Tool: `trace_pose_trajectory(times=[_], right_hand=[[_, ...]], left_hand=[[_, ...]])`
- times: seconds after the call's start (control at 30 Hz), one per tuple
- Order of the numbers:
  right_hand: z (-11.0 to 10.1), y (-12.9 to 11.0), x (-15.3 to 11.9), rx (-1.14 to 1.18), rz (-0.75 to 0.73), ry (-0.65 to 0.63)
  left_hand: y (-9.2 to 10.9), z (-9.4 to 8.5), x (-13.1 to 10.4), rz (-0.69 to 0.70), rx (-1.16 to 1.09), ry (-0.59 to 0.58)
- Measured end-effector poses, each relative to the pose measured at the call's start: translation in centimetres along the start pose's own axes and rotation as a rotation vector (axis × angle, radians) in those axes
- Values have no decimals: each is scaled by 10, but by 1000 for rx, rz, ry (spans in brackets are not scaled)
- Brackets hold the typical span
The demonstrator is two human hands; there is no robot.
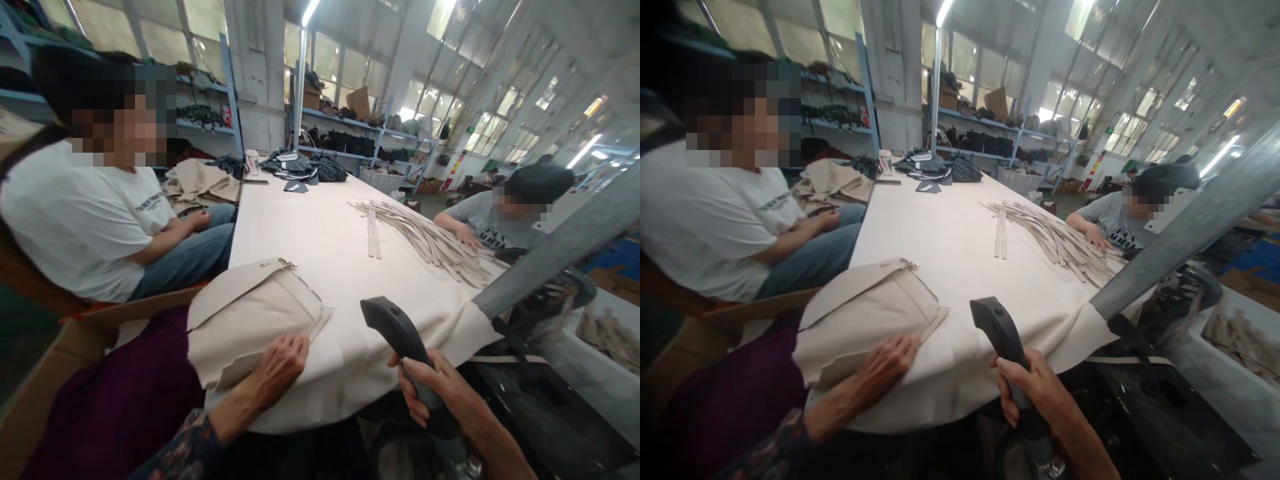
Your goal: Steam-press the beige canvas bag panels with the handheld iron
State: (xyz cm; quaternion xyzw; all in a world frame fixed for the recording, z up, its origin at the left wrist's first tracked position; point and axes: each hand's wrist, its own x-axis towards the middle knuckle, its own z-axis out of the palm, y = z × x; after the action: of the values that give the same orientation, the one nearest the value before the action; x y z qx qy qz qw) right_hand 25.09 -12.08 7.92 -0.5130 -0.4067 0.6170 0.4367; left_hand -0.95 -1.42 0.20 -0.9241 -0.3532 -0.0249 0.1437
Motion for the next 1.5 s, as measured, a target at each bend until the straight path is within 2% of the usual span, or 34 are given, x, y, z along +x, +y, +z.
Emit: trace_pose_trajectory(times=[0.1, 0.2, 0.3, 0.47, 0.6, 0.8, 0.9, 1.0, 1.17, 1.3, 1.5], right_hand=[[4, 3, 4, -3, 30, -19], [11, 6, 11, -22, 73, -22], [21, 11, 21, -92, 128, -46], [41, 20, 41, -191, 190, -97], [53, 26, 67, -215, 205, -94], [44, 18, 102, -242, 123, 52], [32, 10, 95, -212, 118, 49], [24, 8, 73, -209, 130, -11], [29, 11, 47, -309, 185, -50], [40, 8, 53, -424, 251, -131], [52, 8, 89, -441, 268, -180]], left_hand=[[17, 1, -22, -162, -70, 2], [26, -5, -39, -202, -75, 53], [33, 0, -48, -229, -41, 105], [39, 14, -49, -275, -25, 172], [37, 16, -46, -280, -51, 196], [32, 18, -45, -260, -72, 228], [31, 22, -45, -246, -107, 222], [33, 20, -46, -261, -128, 192], [31, 9, -41, -302, -160, 110], [23, 6, -26, -323, -215, 109], [22, 17, -22, -330, -224, 147]])
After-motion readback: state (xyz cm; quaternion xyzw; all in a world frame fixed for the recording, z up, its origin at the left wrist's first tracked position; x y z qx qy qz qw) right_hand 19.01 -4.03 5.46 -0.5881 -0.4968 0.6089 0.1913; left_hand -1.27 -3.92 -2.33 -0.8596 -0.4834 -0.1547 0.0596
